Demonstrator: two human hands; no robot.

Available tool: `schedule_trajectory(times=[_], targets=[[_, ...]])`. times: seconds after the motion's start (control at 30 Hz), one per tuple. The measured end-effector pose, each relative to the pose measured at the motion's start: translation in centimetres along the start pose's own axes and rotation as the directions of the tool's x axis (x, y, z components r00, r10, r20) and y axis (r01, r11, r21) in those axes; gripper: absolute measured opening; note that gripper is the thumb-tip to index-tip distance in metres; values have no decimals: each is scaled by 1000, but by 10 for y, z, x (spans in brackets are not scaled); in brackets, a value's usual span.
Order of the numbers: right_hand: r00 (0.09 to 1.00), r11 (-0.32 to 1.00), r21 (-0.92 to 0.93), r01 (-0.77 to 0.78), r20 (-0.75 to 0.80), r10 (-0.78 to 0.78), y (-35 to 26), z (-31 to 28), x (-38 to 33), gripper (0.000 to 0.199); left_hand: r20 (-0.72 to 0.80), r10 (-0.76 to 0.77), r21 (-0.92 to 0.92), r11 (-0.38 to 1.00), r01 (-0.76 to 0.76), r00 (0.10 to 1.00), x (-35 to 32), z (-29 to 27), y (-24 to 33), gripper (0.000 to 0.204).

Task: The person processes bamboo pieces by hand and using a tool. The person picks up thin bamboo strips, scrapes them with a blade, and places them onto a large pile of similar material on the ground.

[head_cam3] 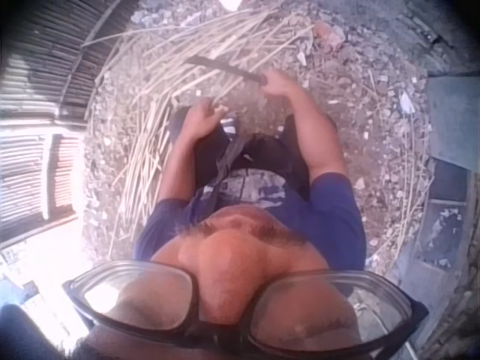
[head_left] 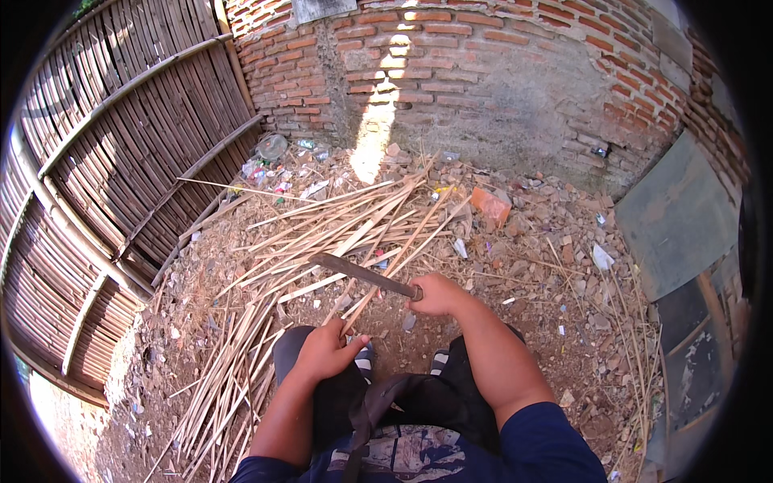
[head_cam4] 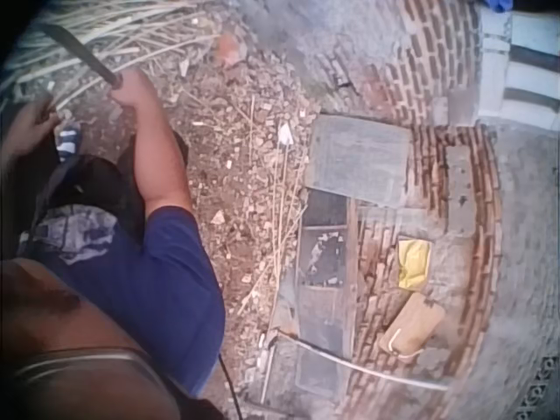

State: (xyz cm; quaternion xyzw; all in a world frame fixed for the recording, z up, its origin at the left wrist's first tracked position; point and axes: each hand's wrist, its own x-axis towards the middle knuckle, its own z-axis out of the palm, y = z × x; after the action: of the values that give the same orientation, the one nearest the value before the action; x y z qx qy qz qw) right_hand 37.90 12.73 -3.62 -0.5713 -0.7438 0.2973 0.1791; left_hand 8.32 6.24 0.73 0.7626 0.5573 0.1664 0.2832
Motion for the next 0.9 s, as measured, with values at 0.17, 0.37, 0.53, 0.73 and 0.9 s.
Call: schedule_trajectory(times=[0.17, 0.37, 0.53, 0.73, 0.9], targets=[[1000, 1000, 4, -25, 19, 25, 0, 1, 1, 33, 14, -8, -3, 1000, 8, 1000, 1, 1, -2, 53], [1000, 1000, -9, -30, -1, 30, -1, 3, -1, 35, 12, -3, 12, 1000, 3, 1000, 0, 0, 0, 53], [999, 999, 2, -49, 23, 49, -1, -1, 0, 33, 3, 3, 14, 1000, -3, 1000, -1, 1, 0, 53], [999, 999, 5, -47, 15, 47, -5, -1, -1, 34, 12, -15, 9, 1000, 15, 1000, -1, 0, 0, 53], [1000, 1000, -18, -13, -2, 13, -2, 0, -1, 34, 33, -24, 17, 1000, 23, 999, -1, -2, 3, 52]])
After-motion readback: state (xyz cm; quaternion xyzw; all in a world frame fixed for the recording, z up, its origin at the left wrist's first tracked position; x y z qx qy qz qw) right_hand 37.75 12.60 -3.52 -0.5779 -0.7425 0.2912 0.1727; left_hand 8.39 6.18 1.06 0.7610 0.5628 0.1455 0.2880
